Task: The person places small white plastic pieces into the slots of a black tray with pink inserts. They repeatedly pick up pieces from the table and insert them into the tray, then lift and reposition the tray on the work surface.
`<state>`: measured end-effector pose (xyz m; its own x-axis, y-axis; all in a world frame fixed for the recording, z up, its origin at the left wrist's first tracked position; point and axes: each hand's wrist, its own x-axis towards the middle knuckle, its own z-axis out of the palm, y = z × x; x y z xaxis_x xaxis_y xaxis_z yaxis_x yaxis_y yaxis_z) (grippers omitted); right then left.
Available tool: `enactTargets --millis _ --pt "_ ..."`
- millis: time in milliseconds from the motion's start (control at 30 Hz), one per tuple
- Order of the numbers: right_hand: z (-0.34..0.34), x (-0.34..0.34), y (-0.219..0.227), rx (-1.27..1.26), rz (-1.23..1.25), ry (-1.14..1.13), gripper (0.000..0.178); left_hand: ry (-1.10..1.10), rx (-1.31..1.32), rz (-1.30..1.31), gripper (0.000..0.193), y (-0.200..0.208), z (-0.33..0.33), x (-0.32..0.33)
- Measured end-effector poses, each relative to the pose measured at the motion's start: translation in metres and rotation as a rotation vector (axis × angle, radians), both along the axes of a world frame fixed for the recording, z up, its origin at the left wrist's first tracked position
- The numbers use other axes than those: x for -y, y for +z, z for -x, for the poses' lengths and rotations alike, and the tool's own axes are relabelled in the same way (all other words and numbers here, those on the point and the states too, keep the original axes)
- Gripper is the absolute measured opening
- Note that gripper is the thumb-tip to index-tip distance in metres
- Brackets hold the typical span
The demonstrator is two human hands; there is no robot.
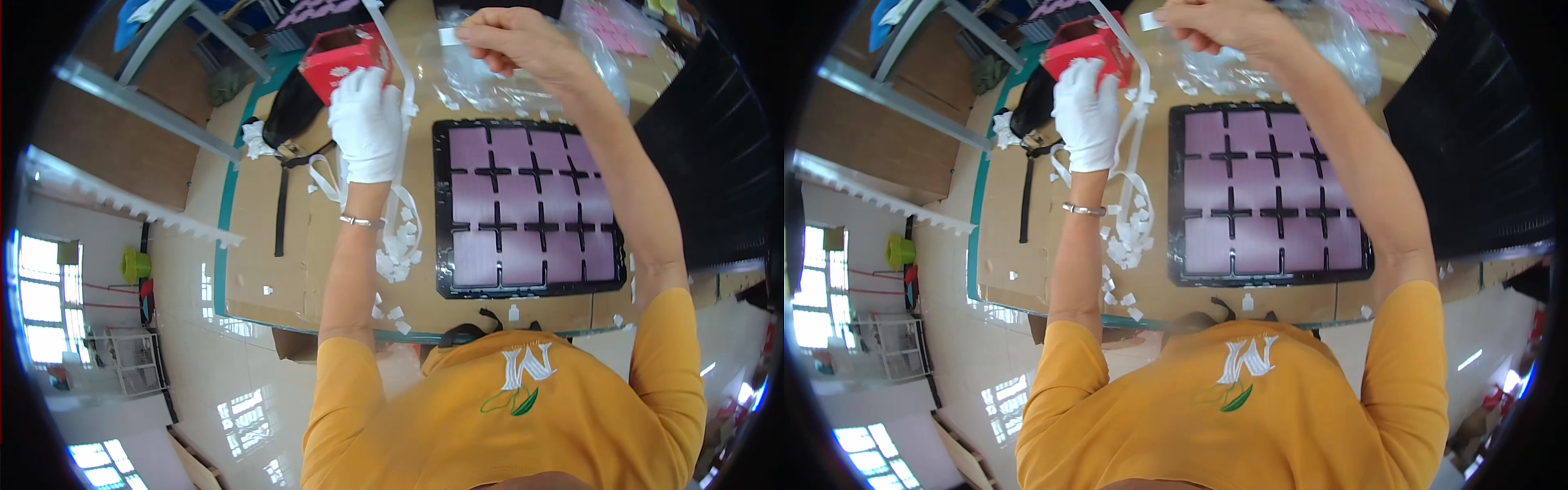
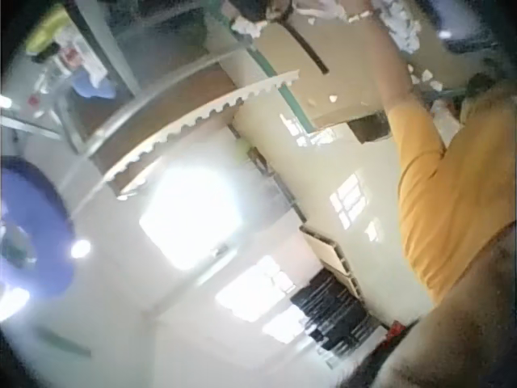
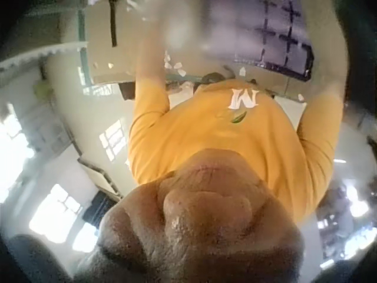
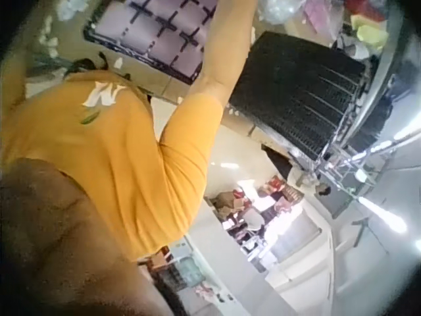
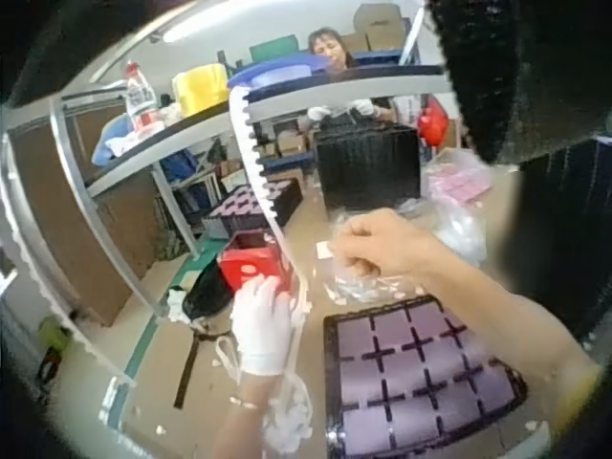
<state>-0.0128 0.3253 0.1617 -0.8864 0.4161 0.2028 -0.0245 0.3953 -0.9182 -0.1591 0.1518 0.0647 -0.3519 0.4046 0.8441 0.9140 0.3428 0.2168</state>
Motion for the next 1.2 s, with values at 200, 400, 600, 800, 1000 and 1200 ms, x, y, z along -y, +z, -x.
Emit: enactTargets --millis 200,400,600,800,1000,1200 --pt "-0.071 -0.042 -0.053 0.183 0.057 -0.097 0.028 -0.344 0.207 0.513 0.016 -0.056 -0.027 -0.047" --pt "-0.107 -0.069 -0.093 0.199 0.171 -0.193 0.026 -0.359 0.170 0.864 0.022 -0.075 -0.046 -0.101" --pt "-0.119 -0.076 -0.106 0.184 0.214 -0.213 0.024 -0.285 0.074 1.026 0.024 -0.082 -0.060 -0.135" --pt "-0.127 -0.077 -0.114 0.181 0.227 -0.209 0.023 -0.211 0.227 1.070 0.025 -0.081 -0.059 -0.145" --pt "-0.125 -0.082 -0.115 0.197 0.207 -0.201 0.023 -0.327 0.133 0.809 0.016 -0.084 -0.064 -0.133" --pt "-0.094 -0.109 -0.134 0.326 -0.132 -0.090 0.019 -0.523 -0.026 0.605 0.021 -0.088 -0.072 -0.100"
